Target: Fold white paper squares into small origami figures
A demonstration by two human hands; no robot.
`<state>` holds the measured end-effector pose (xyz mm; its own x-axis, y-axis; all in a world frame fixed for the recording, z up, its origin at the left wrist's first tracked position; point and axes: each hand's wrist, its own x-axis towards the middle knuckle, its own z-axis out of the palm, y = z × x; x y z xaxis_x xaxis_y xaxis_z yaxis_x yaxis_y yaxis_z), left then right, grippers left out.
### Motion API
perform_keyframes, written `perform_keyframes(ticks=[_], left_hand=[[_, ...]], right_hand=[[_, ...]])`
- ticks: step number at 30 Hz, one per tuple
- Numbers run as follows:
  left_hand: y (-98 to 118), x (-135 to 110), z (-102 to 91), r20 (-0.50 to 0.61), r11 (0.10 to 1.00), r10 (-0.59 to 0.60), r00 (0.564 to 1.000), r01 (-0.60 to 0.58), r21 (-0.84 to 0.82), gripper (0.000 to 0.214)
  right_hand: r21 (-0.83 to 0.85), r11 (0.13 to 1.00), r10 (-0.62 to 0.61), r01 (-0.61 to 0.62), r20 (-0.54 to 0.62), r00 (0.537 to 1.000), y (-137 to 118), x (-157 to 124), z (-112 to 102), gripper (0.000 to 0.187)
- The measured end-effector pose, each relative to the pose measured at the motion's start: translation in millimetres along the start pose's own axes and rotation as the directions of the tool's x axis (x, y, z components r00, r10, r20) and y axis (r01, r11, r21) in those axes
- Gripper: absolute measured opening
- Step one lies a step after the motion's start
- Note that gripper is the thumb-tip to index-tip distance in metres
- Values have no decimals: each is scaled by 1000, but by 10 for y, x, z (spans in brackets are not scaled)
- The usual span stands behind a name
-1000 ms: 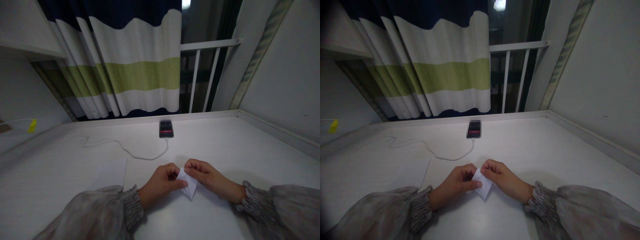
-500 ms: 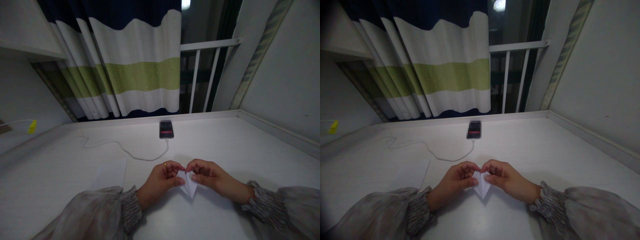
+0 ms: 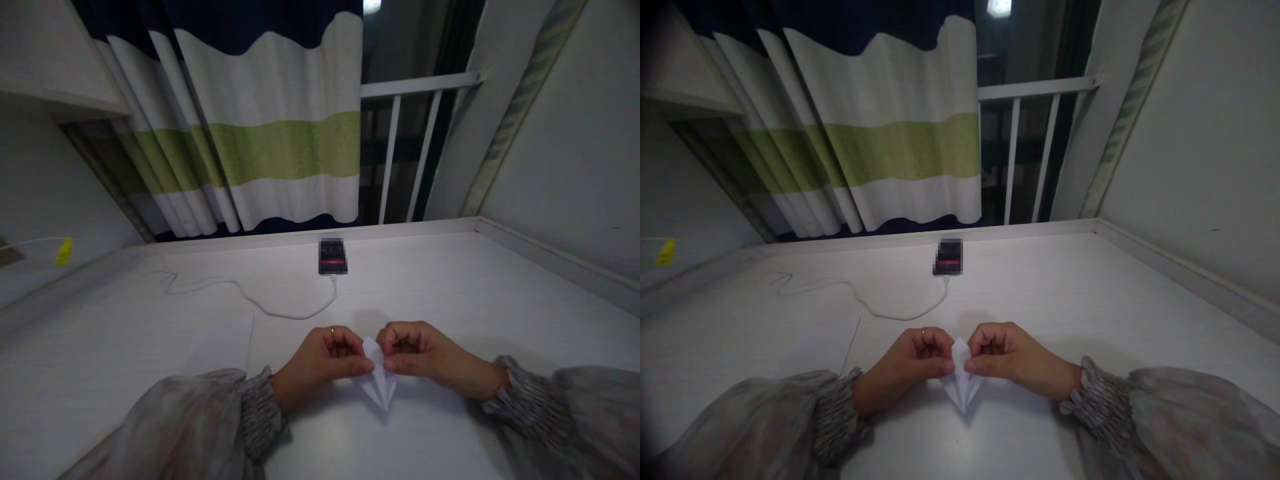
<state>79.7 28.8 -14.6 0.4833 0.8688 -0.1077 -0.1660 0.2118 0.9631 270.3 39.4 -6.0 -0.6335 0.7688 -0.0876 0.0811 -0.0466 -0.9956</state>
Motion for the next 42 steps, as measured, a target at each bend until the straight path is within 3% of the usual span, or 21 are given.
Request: perform_keyframes(ticks=[7, 11, 16, 22, 27, 30, 33, 39, 42], left_hand=[[-54, 2, -43, -32, 1000, 4, 999, -4, 4, 21], [-52, 5, -48, 12, 999, -1, 1000, 1, -36, 23], [-31, 23, -32, -30, 998, -42, 999, 41, -51, 25], [-23, 39, -24, -89, 997, -72, 993, 73, 11, 20], [-29, 54, -25, -98, 991, -70, 993, 81, 107, 17], [-30, 56, -25, -90, 989, -85, 992, 95, 109, 18], [-25, 51, -24, -64, 988, -89, 994, 97, 122, 19], [-45, 53, -43, -5, 968, -79, 997, 78, 238, 30], [-69, 66, -60, 28, 973, -86, 996, 78, 219, 32]], right_hand=[[-59, 998, -20, 22, 40, 999, -11, -28, -99, 21], [-255, 949, -163, 186, 109, 981, -45, -47, -135, 11], [-634, 663, -330, 399, 232, 915, -50, -96, -166, 16], [-864, 115, -461, 491, 391, 796, -98, -124, -117, 24], [-848, -9, -415, 529, 485, 770, -143, -107, -53, 27], [-834, -16, -403, 551, 509, 760, -113, -102, -62, 29], [-832, 39, -400, 553, 494, 772, -85, -96, -78, 28], [-789, 245, -412, 563, 441, 797, -104, -85, -85, 21], [-760, 338, -418, 555, 407, 812, -113, -89, -97, 19]])
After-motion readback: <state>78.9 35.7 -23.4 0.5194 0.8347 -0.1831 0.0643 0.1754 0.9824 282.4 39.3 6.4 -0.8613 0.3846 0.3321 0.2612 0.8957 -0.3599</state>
